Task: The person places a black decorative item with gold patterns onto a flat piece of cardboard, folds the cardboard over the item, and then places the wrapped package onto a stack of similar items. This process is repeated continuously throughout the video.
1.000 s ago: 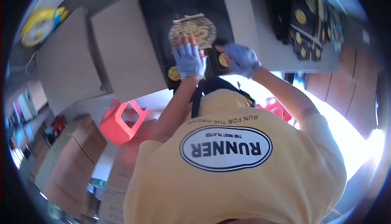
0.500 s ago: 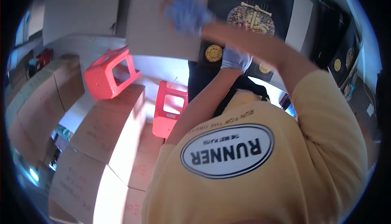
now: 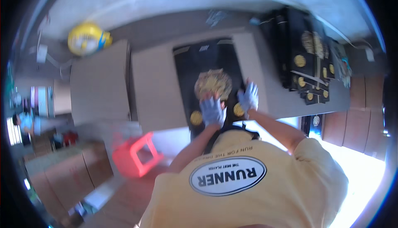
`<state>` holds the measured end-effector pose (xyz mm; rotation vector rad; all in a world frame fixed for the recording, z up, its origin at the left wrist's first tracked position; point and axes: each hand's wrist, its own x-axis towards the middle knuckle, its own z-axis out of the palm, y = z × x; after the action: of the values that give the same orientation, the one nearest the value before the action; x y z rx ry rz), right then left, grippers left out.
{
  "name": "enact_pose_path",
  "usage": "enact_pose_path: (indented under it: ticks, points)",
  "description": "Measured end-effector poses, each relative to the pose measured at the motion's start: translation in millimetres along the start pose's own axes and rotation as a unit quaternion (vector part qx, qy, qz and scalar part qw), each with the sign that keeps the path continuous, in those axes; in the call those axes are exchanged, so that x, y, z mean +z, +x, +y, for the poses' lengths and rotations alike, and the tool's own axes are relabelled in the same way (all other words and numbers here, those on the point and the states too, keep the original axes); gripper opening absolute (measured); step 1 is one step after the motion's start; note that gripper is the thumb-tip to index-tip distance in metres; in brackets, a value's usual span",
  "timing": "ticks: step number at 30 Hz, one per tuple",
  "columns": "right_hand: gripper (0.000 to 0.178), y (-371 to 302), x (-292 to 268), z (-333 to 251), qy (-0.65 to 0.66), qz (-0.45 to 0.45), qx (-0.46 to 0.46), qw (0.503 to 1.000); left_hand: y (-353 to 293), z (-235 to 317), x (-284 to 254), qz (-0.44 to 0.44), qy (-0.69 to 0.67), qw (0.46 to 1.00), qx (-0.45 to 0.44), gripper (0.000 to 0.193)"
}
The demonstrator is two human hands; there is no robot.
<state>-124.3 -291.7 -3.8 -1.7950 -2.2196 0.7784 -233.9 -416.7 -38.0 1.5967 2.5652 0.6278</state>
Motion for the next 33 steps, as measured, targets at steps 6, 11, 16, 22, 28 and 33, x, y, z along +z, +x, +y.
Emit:
enact_pose_path:
  ticks: [6, 11, 16, 22, 28, 33]
  points:
    - [0.064, -18.2, -33.8, -4.7, 0.143, -0.152, 0.092, 0.974, -6.3, -38.7, 30.1, 0.031, -0.039, 0.991, 0.125, 0.066]
    - [0.051, -3.2, -116.3, 44.6, 0.253, 0.021, 0.041, 0.966, 32.8, 17.4, -36.5, -0.039, -0.200, 0.947, 0.248, 0.070]
    - [0.042, 97.5, -271.2, 122.9, 0.218, 0.167, 0.072, 0.959, 38.0, 36.1, -53.0, -0.009, -0.152, 0.950, 0.273, 0.076]
    - [0.066, 173.0, -292.8, 165.9, -0.235, 0.092, 0.177, 0.951, -4.1, -22.9, -47.1, -0.110, -0.060, 0.979, 0.160, 0.081]
    - [0.069, 215.4, -208.2, 143.8, -0.139, 0.000, 0.201, 0.970, -67.5, -98.3, -61.4, -0.053, 0.040, 0.998, -0.007, 0.075]
    - [0.074, 279.6, -249.0, 183.0, -0.226, 0.049, 0.126, 0.965, -52.2, -87.1, -54.8, -0.155, 0.105, 0.981, -0.051, 0.072]
